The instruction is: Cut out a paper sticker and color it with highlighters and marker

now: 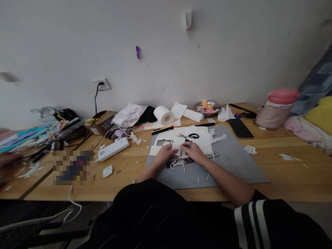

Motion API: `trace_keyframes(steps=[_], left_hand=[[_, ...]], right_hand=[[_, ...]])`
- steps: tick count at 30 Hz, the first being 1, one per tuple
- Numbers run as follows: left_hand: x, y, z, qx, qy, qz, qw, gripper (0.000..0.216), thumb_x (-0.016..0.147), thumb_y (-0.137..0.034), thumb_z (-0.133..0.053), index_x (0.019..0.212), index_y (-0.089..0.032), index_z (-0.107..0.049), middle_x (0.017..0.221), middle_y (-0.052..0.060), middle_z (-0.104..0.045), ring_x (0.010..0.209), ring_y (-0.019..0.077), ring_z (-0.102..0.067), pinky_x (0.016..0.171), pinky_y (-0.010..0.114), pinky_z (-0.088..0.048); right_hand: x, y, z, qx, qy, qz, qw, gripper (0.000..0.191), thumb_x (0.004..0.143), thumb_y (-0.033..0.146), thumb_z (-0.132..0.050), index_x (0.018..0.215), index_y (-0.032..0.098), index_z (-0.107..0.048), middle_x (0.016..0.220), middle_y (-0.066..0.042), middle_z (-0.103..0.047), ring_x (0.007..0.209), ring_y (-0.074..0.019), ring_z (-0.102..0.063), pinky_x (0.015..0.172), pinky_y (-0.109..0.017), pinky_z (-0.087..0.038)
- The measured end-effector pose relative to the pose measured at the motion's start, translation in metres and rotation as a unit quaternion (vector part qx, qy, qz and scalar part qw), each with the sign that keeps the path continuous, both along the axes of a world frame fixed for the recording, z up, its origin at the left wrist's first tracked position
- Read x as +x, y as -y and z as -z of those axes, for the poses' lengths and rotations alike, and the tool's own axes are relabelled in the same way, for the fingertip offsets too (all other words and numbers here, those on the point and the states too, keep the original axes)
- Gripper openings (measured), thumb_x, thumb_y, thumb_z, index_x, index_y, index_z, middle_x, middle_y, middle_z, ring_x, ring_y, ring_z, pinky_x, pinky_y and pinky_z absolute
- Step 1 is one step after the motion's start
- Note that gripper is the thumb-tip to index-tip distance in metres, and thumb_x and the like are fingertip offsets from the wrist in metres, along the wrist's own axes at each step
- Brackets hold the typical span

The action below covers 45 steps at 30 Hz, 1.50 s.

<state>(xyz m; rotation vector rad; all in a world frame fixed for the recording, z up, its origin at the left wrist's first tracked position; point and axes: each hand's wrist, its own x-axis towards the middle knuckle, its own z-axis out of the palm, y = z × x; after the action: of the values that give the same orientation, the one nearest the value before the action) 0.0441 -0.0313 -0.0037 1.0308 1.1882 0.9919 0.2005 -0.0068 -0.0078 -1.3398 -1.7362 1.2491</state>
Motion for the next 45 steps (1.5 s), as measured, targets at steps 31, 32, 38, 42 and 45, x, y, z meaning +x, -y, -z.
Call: trace_keyframes(steps=[31, 32, 38, 42, 45], left_hand=[[0.0, 0.002, 0.0, -0.033, -0.042, 0.031, 0.998, 0.012, 0.087, -0.02, -0.058, 0.094, -0.011, -0.06, 0.087, 0.002, -0.065, 0.073, 0.0119, -0.063, 0.065, 0.028, -0.054], [-0.001, 0.002, 0.0, -0.032, -0.041, 0.032, 0.998, 0.011, 0.086, -0.019, -0.058, 0.093, -0.011, -0.061, 0.085, 0.002, -0.065, 0.072, 0.0117, -0.063, 0.065, 0.028, -0.054], [-0.001, -0.002, 0.002, -0.033, -0.033, 0.036, 0.998, 0.004, 0.084, -0.013, -0.06, 0.087, -0.01, -0.061, 0.077, 0.0, -0.067, 0.065, 0.0101, -0.064, 0.064, 0.025, -0.054], [-0.001, -0.003, 0.003, -0.042, -0.038, 0.04, 0.998, 0.004, 0.083, -0.014, -0.061, 0.085, -0.01, -0.061, 0.072, -0.001, -0.067, 0.063, 0.0101, -0.064, 0.062, 0.025, -0.054], [-0.002, -0.003, 0.003, -0.042, -0.043, 0.04, 0.997, 0.005, 0.083, -0.014, -0.061, 0.081, -0.01, -0.06, 0.069, -0.001, -0.067, 0.062, 0.0101, -0.065, 0.062, 0.024, -0.054]], right_hand=[[0.001, -0.004, 0.013, 0.026, -0.021, -0.01, 0.999, 0.02, 0.09, 0.029, -0.055, 0.101, 0.013, -0.059, 0.095, -0.004, -0.062, 0.079, -0.0144, -0.062, 0.07, -0.032, -0.053], [0.001, -0.004, 0.013, 0.025, -0.021, -0.011, 0.999, 0.02, 0.09, 0.029, -0.055, 0.101, 0.013, -0.059, 0.095, -0.004, -0.062, 0.079, -0.0144, -0.062, 0.069, -0.032, -0.053], [0.004, -0.003, 0.015, 0.035, -0.014, -0.017, 0.999, 0.02, 0.089, 0.028, -0.057, 0.1, 0.012, -0.06, 0.096, -0.004, -0.063, 0.083, -0.0156, -0.062, 0.072, -0.034, -0.053], [0.004, -0.005, 0.019, 0.056, -0.019, -0.012, 0.998, 0.019, 0.089, 0.028, -0.057, 0.1, 0.012, -0.06, 0.097, -0.004, -0.063, 0.083, -0.0156, -0.062, 0.073, -0.034, -0.053], [0.006, -0.006, 0.022, 0.068, -0.019, -0.01, 0.997, 0.019, 0.089, 0.029, -0.056, 0.099, 0.012, -0.06, 0.096, -0.004, -0.063, 0.082, -0.0154, -0.062, 0.072, -0.034, -0.053]])
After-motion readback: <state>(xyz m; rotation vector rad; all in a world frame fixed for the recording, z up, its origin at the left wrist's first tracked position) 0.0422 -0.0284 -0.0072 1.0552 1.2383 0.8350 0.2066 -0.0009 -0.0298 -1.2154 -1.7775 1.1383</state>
